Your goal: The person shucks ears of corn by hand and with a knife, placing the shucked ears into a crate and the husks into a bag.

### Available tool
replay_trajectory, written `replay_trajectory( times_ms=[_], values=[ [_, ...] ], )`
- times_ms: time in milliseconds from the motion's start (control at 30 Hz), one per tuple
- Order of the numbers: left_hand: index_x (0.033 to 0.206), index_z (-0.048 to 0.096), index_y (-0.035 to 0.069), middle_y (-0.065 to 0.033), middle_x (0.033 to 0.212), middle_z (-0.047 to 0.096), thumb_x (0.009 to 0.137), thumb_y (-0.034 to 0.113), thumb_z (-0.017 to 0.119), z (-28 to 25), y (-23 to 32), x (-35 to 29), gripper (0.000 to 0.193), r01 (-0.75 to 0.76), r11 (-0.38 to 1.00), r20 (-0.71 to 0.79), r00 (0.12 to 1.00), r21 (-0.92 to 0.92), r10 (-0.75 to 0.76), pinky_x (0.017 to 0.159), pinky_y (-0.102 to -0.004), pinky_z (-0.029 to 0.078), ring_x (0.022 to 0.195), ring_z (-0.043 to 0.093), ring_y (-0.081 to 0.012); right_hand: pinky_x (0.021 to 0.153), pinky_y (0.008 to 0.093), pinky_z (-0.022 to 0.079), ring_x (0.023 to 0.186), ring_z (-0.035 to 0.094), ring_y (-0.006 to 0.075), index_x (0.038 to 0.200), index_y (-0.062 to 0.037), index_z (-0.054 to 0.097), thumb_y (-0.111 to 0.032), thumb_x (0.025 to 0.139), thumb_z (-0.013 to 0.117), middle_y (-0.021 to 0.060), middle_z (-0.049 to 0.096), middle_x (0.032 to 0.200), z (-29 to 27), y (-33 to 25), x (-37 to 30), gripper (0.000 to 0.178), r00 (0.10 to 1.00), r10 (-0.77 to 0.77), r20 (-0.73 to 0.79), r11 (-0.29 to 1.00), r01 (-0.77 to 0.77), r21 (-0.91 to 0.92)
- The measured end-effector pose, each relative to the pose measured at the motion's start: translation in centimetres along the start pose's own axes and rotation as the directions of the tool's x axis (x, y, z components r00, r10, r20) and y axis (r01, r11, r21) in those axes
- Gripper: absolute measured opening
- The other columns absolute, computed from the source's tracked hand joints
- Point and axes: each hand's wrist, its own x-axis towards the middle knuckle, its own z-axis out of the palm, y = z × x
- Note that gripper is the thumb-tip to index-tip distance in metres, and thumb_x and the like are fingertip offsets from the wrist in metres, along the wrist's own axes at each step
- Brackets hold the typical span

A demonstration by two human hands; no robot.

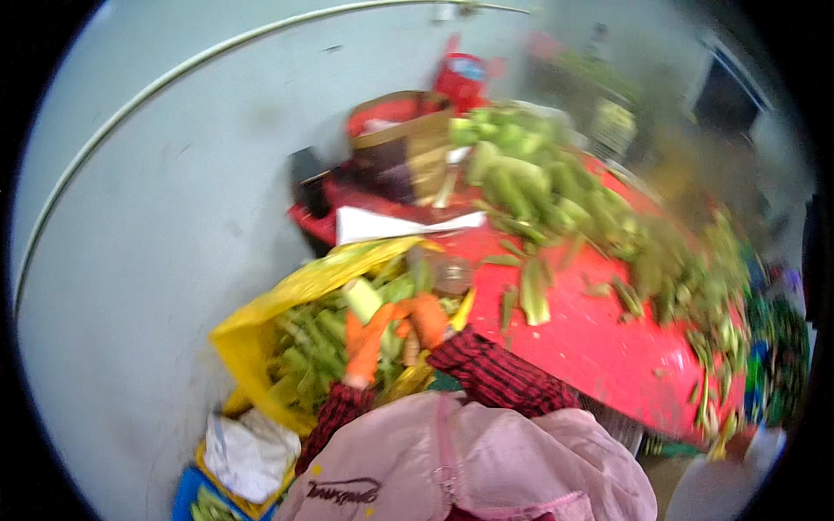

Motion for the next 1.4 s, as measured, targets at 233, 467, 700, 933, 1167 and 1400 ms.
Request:
replay_trajectory(
  times_ms=[233,467,700,933,1167,1400],
  values=[
    [0.133,0.048,0.002,-0.0144,0.115,0.066,0.093,0.022,0.066,-8.6,1.3,0.8,0.048,-0.213,0.893,-0.229,0.965,-0.397,0.128,0.09,-0.0369,0.051,0.1,0.064,-0.0225,0.047,0.0361,0.049,0.043,0.054,0.0265,0.091,0.0038,0.062,-0.018,0.081,0.059,0.0125,0.062,0.069,-3.3,-4.3,1.1,0.024,0.985,0.134,-0.111,0.85,-0.057,0.523],
    [0.14,0.045,0.005,-0.007,0.122,0.063,0.083,0.015,0.076,-8.5,3.5,-0.2,0.065,-0.279,0.958,-0.153,0.946,0.063,0.285,0.095,-0.0303,0.048,0.108,0.061,-0.0149,0.047,0.0259,0.049,0.063,0.062,0.0106,0.142,-0.0104,0.05,-0.039,0.081,0.077,0.0093,0.069,0.11,1.3,-4.0,1.1,0.073,0.971,-0.116,0.21,0.902,0.191,-0.388],
    [0.144,0.043,0.004,-0.0144,0.135,0.058,0.071,0.022,0.085,-3.9,3.5,-0.2,0.087,-0.341,0.813,0.204,0.939,0.471,0.276,0.1,-0.0339,0.046,0.121,0.058,-0.0224,0.095,0.0376,0.05,0.111,0.064,0.0316,0.142,-0.0198,0.051,-0.057,0.07,0.078,0.014,0.065,0.125,3.2,-4.5,-0.8,0.086,0.781,-0.494,0.382,0.618,0.624,-0.479],
    [0.154,0.027,0.004,-0.0163,0.136,0.055,0.079,0.019,0.079,3.3,4.1,-0.5,0.092,-0.152,0.986,0.642,0.764,0.072,0.07,0.105,-0.0355,0.041,0.125,0.053,-0.0239,0.083,0.0316,0.053,0.093,0.067,0.017,0.126,-0.006,0.063,-0.031,0.083,0.075,0.0089,0.071,0.105,-9.1,-4.1,-6.5,0.052,0.954,-0.293,-0.061,0.955,0.295,0.033],
    [0.155,0.018,0.003,-0.0174,0.155,0.032,0.073,0.018,0.085,14.7,-0.3,-1.6,0.107,-0.515,0.857,0.873,0.412,-0.012,0.26,0.116,-0.039,0.029,0.143,0.031,-0.0272,0.045,0.0195,0.044,0.049,0.05,0.0061,0.12,0.0041,0.06,-0.048,0.093,0.059,-0.0032,0.051,0.057,-21.4,0.2,-14.3,0.059,0.879,-0.212,-0.426,0.514,0.471,0.717],
    [0.145,0.039,0.0,-0.0154,0.149,0.042,0.07,0.001,0.082,21.9,0.8,-5.1,0.086,-0.139,0.95,0.862,0.399,-0.279,0.312,0.11,-0.037,0.039,0.139,0.04,-0.0239,0.044,0.025,0.045,0.043,0.049,0.0119,0.116,-0.0034,0.065,-0.056,0.093,0.055,0.0074,0.07,0.075,-19.0,4.2,-16.4,0.058,0.946,0.133,-0.296,0.748,0.1,0.657]
  ],
)
